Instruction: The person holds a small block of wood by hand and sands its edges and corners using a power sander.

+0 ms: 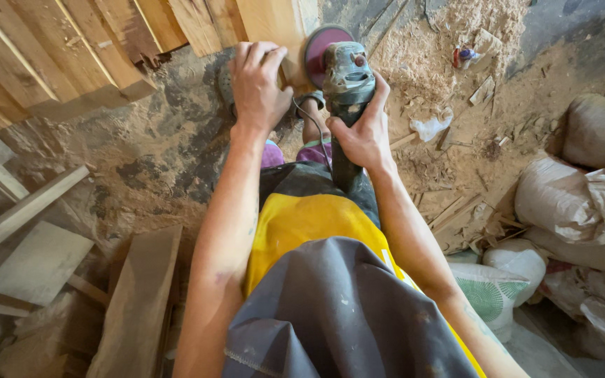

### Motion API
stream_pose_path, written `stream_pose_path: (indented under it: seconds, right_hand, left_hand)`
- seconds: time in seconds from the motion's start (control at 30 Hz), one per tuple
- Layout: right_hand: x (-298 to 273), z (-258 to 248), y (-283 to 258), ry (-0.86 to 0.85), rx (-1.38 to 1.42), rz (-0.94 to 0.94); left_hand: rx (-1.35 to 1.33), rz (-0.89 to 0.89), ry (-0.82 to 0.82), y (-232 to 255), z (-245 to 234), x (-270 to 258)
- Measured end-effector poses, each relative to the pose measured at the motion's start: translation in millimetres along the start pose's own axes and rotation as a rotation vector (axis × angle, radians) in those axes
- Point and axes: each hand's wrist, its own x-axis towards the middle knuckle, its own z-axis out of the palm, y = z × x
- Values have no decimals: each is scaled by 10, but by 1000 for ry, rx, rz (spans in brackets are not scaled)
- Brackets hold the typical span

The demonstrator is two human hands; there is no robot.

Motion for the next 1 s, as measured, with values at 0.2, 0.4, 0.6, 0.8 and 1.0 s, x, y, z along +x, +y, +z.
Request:
stream_pose_path:
  seconds: [0.2,0.4,0.6,0.8,1.0]
  right_hand:
    - [65,-95,159,25,-3,138]
    - [68,-202,168,2,113,93]
    - [103,-80,140,-15,12,64]
    - [111,-139,276,30,122,206]
    - [-8,-236,410,-8,613,214]
  left_hand:
    - [-82,-5,3,23,-72,-4]
    - [-66,10,-26,37,-96,30]
    - [-31,62,7,44,-37,60]
    - [-35,23,-31,70,-101,32]
    - [-26,1,-33,154,-191,-16]
